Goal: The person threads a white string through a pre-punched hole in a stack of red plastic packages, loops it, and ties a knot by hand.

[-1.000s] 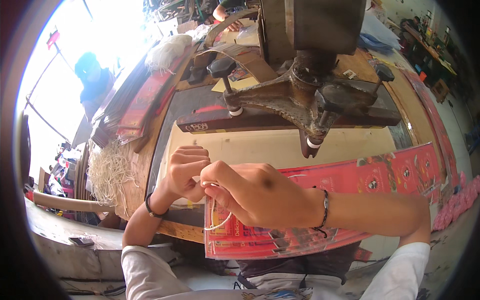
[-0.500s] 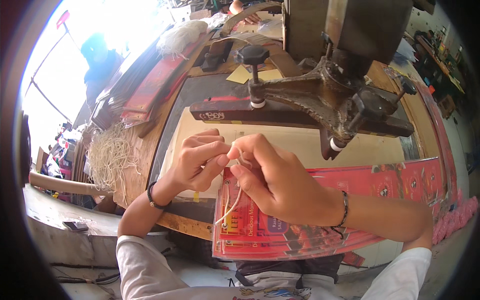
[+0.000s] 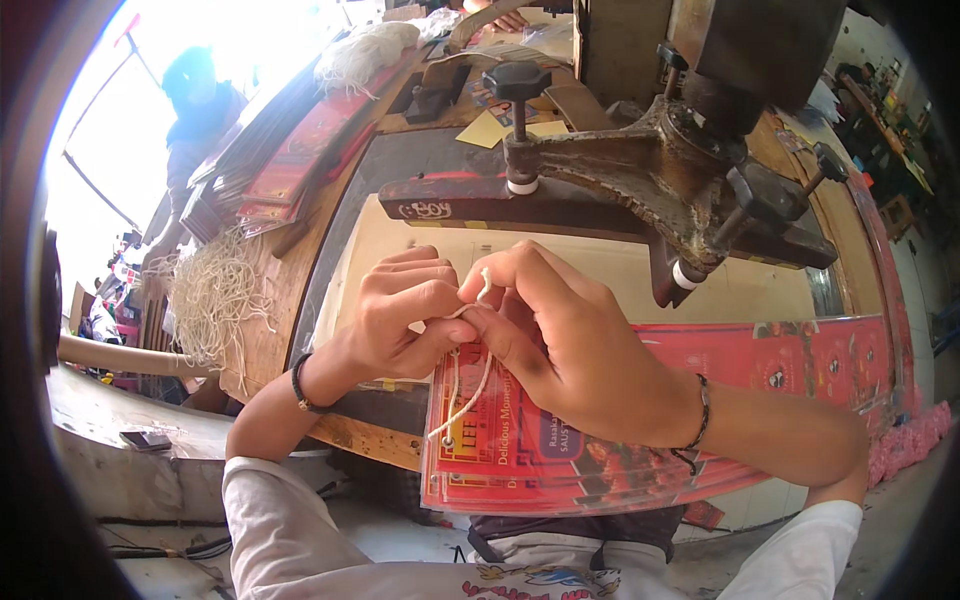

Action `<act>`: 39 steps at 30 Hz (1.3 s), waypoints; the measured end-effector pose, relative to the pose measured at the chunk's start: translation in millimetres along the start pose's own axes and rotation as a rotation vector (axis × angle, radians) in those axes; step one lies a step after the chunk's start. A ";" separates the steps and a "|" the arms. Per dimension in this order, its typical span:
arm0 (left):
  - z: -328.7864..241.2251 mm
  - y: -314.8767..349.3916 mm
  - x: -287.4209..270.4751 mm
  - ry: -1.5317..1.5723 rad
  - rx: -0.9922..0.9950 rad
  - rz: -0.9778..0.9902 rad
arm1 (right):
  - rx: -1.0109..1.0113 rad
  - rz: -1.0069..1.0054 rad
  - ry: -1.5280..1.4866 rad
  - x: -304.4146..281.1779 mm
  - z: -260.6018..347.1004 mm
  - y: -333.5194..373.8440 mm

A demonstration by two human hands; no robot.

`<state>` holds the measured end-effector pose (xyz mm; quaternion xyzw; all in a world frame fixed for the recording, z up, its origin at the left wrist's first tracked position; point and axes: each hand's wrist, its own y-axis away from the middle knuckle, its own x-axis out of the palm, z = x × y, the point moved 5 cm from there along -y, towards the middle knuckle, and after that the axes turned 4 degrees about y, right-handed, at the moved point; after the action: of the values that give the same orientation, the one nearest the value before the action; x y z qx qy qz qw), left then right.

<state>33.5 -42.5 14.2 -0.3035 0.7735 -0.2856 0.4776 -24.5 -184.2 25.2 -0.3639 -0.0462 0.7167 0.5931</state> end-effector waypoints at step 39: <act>18.2 -19.7 19.2 0.906 -0.509 0.243 | -0.134 -0.080 0.024 -13.7 11.3 28.6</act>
<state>47.1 -72.4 10.9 -0.1645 0.9766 -0.1338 0.0366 -53.9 -200.5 25.7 -0.4091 -0.1014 0.6835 0.5960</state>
